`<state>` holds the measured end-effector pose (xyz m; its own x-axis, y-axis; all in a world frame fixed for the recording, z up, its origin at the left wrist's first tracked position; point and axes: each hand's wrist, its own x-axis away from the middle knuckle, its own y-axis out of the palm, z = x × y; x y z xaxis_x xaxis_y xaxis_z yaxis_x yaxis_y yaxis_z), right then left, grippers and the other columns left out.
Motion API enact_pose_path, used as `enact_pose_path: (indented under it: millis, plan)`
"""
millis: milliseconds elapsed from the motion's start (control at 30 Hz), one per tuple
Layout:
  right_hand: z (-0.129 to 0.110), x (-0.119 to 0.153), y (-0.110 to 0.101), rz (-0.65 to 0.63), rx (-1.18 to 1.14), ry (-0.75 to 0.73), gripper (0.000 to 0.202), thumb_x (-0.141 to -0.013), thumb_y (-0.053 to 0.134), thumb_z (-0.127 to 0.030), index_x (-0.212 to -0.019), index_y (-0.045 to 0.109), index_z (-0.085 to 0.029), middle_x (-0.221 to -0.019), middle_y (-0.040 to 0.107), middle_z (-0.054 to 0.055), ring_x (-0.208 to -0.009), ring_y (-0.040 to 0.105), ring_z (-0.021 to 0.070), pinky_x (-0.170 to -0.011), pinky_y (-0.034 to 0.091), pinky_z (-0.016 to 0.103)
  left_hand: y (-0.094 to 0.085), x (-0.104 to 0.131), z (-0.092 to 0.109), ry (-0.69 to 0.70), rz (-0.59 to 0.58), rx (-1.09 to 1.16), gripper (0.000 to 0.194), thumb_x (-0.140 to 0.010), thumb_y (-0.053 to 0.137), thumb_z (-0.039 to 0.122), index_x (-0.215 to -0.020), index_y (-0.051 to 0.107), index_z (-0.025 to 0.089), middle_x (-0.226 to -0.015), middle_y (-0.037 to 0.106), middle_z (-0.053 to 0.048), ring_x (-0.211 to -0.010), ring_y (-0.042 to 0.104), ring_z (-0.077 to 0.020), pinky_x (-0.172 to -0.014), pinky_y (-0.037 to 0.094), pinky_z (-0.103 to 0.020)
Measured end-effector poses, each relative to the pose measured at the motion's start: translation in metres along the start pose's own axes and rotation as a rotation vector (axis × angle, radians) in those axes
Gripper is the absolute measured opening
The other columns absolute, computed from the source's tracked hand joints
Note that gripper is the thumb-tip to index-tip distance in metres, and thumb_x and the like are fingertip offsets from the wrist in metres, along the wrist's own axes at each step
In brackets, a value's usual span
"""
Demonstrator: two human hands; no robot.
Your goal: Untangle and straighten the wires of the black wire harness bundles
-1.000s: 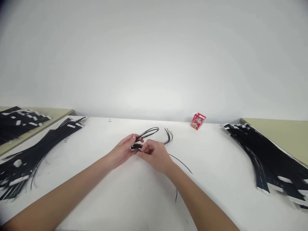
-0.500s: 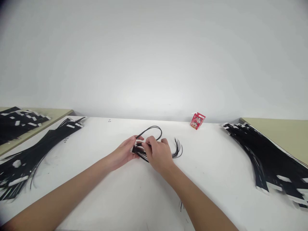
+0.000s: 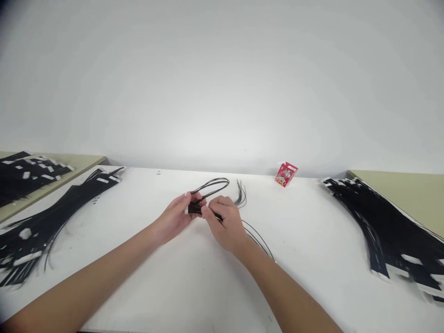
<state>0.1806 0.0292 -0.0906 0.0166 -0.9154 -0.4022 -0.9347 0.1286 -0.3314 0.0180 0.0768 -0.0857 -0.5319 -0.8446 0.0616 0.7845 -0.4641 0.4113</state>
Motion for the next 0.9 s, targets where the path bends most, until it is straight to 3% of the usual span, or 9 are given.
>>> enact_pose_path:
  millis: [100, 200, 300, 400, 467, 600, 733, 900]
  plan:
    - [0.000, -0.001, 0.001, 0.065, -0.228, 0.215, 0.029, -0.088, 0.052, -0.041, -0.072, 0.061, -0.019, -0.081, 0.058, 0.004, -0.085, 0.053, 0.0182, -0.080, 0.041, 0.032, 0.002, 0.002, 0.006, 0.009, -0.018, -0.001, 0.032, -0.091, 0.051, 0.046, -0.093, 0.063, 0.017, -0.093, 0.060, -0.006, -0.087, 0.058, -0.0168, -0.073, 0.042, -0.027]
    - [-0.001, -0.003, 0.001, 0.060, -0.350, 0.353, 0.028, -0.087, 0.051, -0.045, -0.080, 0.060, -0.019, -0.086, 0.059, 0.004, -0.086, 0.056, 0.0182, -0.080, 0.044, 0.032, 0.002, 0.003, 0.010, 0.006, -0.063, 0.003, 0.032, -0.091, 0.051, 0.046, -0.092, 0.064, 0.017, -0.091, 0.058, -0.004, -0.080, 0.060, -0.0161, -0.076, 0.043, -0.029]
    - [-0.007, -0.006, -0.004, -0.034, -0.554, 0.501, 0.028, -0.086, 0.049, -0.043, -0.085, 0.062, -0.018, -0.094, 0.061, 0.006, -0.087, 0.059, 0.0180, -0.077, 0.046, 0.030, 0.000, 0.003, 0.012, -0.002, -0.120, 0.014, 0.032, -0.092, 0.049, 0.044, -0.095, 0.065, 0.017, -0.095, 0.058, -0.004, -0.074, 0.061, -0.0147, -0.083, 0.044, -0.033]
    - [-0.015, -0.007, -0.009, -0.149, -0.733, 0.642, 0.022, -0.080, 0.060, -0.038, -0.084, 0.064, -0.017, -0.087, 0.062, 0.004, -0.080, 0.058, 0.0151, -0.072, 0.044, 0.026, -0.004, 0.002, 0.012, -0.029, -0.160, 0.020, 0.034, -0.092, 0.047, 0.045, -0.098, 0.066, 0.017, -0.095, 0.060, -0.006, -0.072, 0.061, -0.0151, -0.083, 0.045, -0.035]
    - [-0.019, -0.007, -0.011, -0.202, -0.681, 0.630, 0.020, -0.079, 0.064, -0.037, -0.080, 0.064, -0.017, -0.081, 0.062, 0.003, -0.074, 0.054, 0.0126, -0.068, 0.041, 0.024, -0.005, 0.001, 0.012, -0.047, -0.184, 0.022, 0.035, -0.092, 0.046, 0.046, -0.098, 0.066, 0.017, -0.093, 0.061, -0.006, -0.069, 0.060, -0.0149, -0.080, 0.045, -0.035]
    - [-0.020, -0.002, -0.010, -0.211, -0.441, 0.469, 0.026, -0.081, 0.063, -0.043, -0.077, 0.063, -0.018, -0.074, 0.061, 0.001, -0.066, 0.046, 0.0113, -0.060, 0.035, 0.024, -0.007, 0.000, 0.011, -0.060, -0.211, 0.025, 0.037, -0.092, 0.046, 0.048, -0.098, 0.065, 0.017, -0.092, 0.063, -0.007, -0.068, 0.060, -0.0145, -0.076, 0.045, -0.033]
    - [-0.015, 0.004, -0.003, -0.139, -0.311, 0.422, 0.025, -0.078, 0.068, -0.044, -0.086, 0.064, -0.020, -0.075, 0.063, 0.000, -0.066, 0.046, 0.0121, -0.057, 0.034, 0.024, -0.008, 0.001, 0.011, -0.070, -0.225, 0.050, 0.037, -0.091, 0.047, 0.049, -0.099, 0.066, 0.017, -0.096, 0.065, -0.009, -0.081, 0.062, -0.0177, -0.082, 0.045, -0.035]
    - [-0.008, 0.004, 0.003, -0.002, -0.171, 0.319, 0.022, -0.074, 0.072, -0.042, -0.081, 0.069, -0.021, -0.083, 0.065, 0.001, -0.067, 0.048, 0.0122, -0.059, 0.035, 0.026, -0.009, 0.000, 0.011, -0.096, -0.245, 0.048, 0.037, -0.091, 0.048, 0.051, -0.099, 0.066, 0.019, -0.100, 0.065, -0.008, -0.089, 0.060, -0.0184, -0.085, 0.043, -0.035]
